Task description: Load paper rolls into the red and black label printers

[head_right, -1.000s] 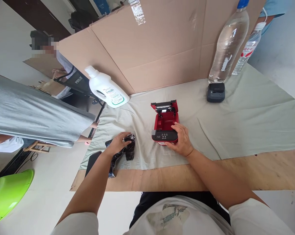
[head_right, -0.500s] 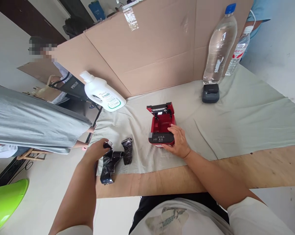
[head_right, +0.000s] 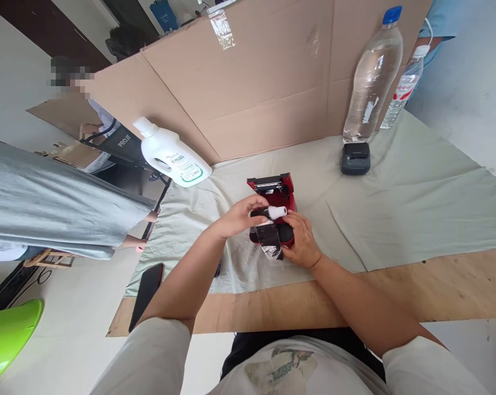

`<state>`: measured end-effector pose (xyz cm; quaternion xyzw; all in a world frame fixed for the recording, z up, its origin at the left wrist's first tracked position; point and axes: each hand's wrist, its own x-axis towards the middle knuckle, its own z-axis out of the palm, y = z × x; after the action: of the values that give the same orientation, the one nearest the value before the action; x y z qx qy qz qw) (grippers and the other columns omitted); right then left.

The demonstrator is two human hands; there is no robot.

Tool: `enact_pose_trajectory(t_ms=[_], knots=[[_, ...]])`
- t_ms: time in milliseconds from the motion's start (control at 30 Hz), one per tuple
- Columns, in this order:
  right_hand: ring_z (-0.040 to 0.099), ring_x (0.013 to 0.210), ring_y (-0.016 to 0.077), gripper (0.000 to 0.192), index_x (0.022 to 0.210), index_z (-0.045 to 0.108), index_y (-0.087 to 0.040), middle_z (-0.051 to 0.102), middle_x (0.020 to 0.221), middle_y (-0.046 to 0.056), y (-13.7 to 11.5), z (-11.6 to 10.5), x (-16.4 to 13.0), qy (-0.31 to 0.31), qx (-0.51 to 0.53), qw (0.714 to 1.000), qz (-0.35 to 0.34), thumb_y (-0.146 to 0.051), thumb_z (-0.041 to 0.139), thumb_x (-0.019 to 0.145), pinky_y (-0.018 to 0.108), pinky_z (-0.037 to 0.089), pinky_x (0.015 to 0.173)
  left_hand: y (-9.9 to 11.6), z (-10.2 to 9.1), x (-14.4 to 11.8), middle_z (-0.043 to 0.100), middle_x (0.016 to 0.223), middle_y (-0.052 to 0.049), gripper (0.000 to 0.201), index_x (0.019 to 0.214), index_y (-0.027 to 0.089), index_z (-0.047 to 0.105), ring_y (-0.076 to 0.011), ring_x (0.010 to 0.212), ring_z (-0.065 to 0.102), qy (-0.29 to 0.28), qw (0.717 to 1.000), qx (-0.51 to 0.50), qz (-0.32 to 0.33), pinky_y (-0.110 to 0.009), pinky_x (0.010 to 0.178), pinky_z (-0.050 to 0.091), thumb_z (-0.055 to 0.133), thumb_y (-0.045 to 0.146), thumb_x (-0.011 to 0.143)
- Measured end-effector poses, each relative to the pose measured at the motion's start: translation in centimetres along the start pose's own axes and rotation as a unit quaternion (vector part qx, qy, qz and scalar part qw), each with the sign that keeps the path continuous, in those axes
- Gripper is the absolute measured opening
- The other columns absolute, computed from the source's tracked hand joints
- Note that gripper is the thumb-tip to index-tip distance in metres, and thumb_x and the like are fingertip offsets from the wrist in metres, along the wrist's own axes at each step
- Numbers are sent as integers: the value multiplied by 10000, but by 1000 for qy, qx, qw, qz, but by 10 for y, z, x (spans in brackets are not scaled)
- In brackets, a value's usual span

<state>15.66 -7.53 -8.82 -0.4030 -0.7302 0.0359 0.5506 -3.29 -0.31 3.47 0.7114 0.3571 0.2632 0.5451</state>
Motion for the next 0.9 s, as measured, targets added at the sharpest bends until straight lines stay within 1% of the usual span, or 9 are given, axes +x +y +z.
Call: enact_pose_trajectory(t_ms=[67,167,267,367,500,633,767,833,900], knots=[[577,1216,347,668,1387,420,-216,615,1212,145,1,1,0,4,0,1000,0,-530,644,842,585,504,997,-15,6,21,646,934,-39,323,914,182,609,-206,928,635,7,999,39,-2,-401,941,474,807,210,660],[580,1208,348,673,1392,422,-205,610,1239,154,2,1,0,9,4,1000,2,-536,632,845,586,496,1005,-24,9,31,655,923,-26,291,916,189,599,-201,919,640,11,995,100,-10,-384,921,485,761,183,674],[572,1212,348,666,1394,420,-202,601,1254,157,2,1,0,10,7,1000,-6,-509,638,846,587,488,1011,-23,8,27,659,931,-22,289,933,192,599,-191,912,638,20,991,129,-7,-365,907,493,745,187,684],[555,1217,344,689,1406,413,-198,569,1267,163,-1,1,0,20,8,1000,-3,-481,666,830,583,493,1010,-20,8,20,657,969,-25,300,971,188,588,-183,936,632,21,991,134,-7,-349,912,495,725,191,704],[507,1265,358,795,1492,326,-159,482,1373,212,-5,1,0,37,-11,999,24,-479,650,840,583,502,1011,-12,11,14,654,1061,-44,293,1019,186,573,-203,1024,616,19,986,166,-2,-375,976,475,684,193,748],[506,1286,346,731,1555,228,-186,526,1363,187,-4,2,0,27,-41,999,-6,-409,528,927,592,484,1043,-5,23,14,651,1167,-67,321,1133,188,571,-215,1107,609,6,981,192,17,-385,1030,464,600,177,813],[519,1272,350,788,1562,201,-218,531,1371,174,-2,3,-1,24,-58,998,0,-440,577,905,602,489,1040,-5,31,16,587,1367,-103,451,1285,184,550,-229,1288,535,-9,976,213,34,-401,1144,386,545,124,838],[515,1271,356,813,1557,217,-198,527,1365,185,-2,3,-1,24,-53,998,-4,-449,605,888,604,483,1045,-7,31,17,563,1408,-105,481,1324,190,540,-226,1327,510,-19,973,226,43,-403,1170,362,535,115,849],[502,1278,359,813,1554,224,-181,519,1362,195,-4,3,-1,27,-50,998,-1,-439,608,886,603,477,1047,-7,30,19,573,1394,-103,488,1342,200,537,-220,1311,525,-29,967,248,49,-401,1161,375,524,113,863]])
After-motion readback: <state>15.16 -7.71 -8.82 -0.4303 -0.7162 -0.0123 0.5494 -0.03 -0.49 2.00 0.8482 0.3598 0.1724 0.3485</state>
